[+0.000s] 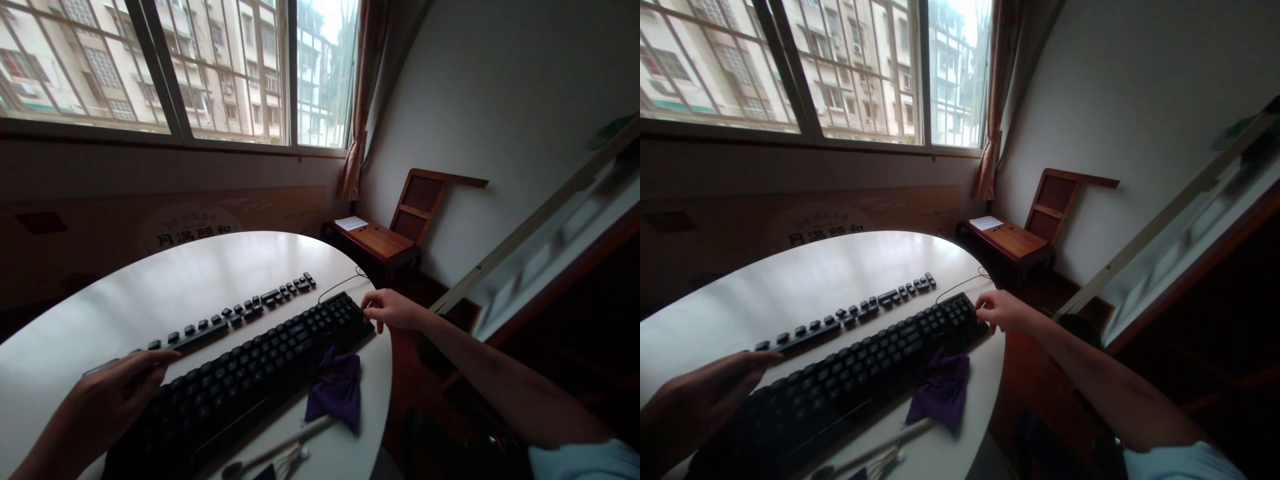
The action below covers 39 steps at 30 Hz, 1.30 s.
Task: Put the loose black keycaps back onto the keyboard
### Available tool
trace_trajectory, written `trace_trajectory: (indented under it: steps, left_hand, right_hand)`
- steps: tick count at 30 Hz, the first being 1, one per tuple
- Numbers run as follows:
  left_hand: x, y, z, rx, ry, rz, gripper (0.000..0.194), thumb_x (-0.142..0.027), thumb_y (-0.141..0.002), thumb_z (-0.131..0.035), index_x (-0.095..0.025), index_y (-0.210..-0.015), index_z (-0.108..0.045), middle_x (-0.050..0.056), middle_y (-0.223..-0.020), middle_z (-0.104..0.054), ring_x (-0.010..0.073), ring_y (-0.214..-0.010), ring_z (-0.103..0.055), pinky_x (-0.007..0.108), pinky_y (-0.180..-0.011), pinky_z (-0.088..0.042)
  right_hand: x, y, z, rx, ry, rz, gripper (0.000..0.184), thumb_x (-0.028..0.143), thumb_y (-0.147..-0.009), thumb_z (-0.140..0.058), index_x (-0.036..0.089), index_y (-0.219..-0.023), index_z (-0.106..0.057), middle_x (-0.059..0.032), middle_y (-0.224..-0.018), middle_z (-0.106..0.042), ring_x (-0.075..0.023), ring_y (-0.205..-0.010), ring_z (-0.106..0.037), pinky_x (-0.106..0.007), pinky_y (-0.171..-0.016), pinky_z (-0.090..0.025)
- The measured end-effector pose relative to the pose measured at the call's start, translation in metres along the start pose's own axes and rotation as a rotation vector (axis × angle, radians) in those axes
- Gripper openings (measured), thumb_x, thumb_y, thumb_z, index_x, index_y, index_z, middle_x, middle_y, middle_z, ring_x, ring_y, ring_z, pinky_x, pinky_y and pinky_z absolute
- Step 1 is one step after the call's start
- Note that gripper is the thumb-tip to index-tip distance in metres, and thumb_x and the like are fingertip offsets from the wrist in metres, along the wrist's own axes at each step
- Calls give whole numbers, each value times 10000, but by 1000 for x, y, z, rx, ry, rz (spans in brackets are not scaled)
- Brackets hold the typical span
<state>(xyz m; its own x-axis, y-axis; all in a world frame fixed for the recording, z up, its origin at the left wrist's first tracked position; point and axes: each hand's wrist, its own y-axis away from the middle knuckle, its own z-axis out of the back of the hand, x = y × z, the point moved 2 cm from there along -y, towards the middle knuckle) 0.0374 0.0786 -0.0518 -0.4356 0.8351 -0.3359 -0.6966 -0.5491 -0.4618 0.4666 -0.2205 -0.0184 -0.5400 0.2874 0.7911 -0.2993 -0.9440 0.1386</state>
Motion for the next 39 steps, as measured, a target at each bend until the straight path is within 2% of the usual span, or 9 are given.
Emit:
trace_trajectory:
  steps: [4,7,10,14,18,24,30,35,39]
  left_hand:
    - [4,0,-1,-6,-17,-12,395,-568,-838,-496,-293,-950,-757,-26,-905,-786,184,-795,-752,191,-673,-546]
    - [6,0,-1,10,-21,-3,398,-573,-834,-497,-296,-952,-757,-25,-906,-787,188,-784,-750,196,-663,-548]
    - [9,0,-1,20,-16,-7,400,-571,-833,-499,-294,-959,-759,-23,-904,-787,185,-773,-748,193,-664,-546]
    - [5,0,0,23,-2,15,418,-590,-826,-497,-287,-946,-758,-23,-893,-785,176,-757,-743,188,-675,-539]
    - [-11,0,4,11,26,97,412,-586,-841,-488,-278,-931,-745,-23,-900,-783,186,-790,-738,203,-706,-529]
    - [-26,-1,9,10,37,122,349,-511,-834,-499,-279,-913,-747,-14,-892,-782,202,-788,-735,222,-699,-524]
    - [-28,-1,10,7,57,137,353,-523,-828,-502,-275,-894,-744,-11,-883,-781,203,-783,-732,225,-699,-521]
    - [-23,0,8,8,69,161,349,-524,-823,-520,-269,-898,-746,-11,-889,-783,203,-797,-732,220,-707,-513]
    - [-21,0,7,13,72,167,354,-537,-814,-531,-277,-903,-754,-13,-890,-785,205,-789,-734,219,-702,-518]
  right_hand:
    - [12,-5,8,-36,559,156,229,280,-885,-581,186,-1003,-753,-56,-891,-772,-181,-749,-725,-244,-688,-496]
    - [27,-13,8,11,898,216,238,290,-907,-596,243,-1058,-774,-68,-1003,-777,-220,-939,-714,-254,-757,-470]
    - [38,-17,3,96,1069,236,236,290,-931,-565,265,-1029,-779,-60,-985,-777,-216,-928,-711,-249,-731,-455]
    - [44,-13,-6,112,1202,272,247,225,-928,-536,206,-893,-780,-90,-872,-764,-210,-825,-706,-256,-693,-443]
    - [42,-12,-9,55,1178,289,221,243,-923,-572,199,-858,-779,-91,-862,-760,-202,-780,-691,-263,-663,-436]
    - [26,-21,-1,-14,958,327,95,268,-853,-705,252,-899,-787,-38,-892,-768,-200,-838,-689,-255,-679,-442]
    - [14,-29,3,-89,712,405,105,171,-826,-727,235,-892,-778,-10,-900,-756,-165,-817,-687,-240,-752,-467]
    - [7,-21,-1,-44,722,478,157,153,-875,-671,234,-940,-788,-26,-923,-755,-150,-801,-685,-229,-751,-479]
    - [0,-14,-3,-99,747,538,154,196,-886,-674,234,-990,-782,-40,-967,-746,-171,-857,-676,-258,-793,-496]
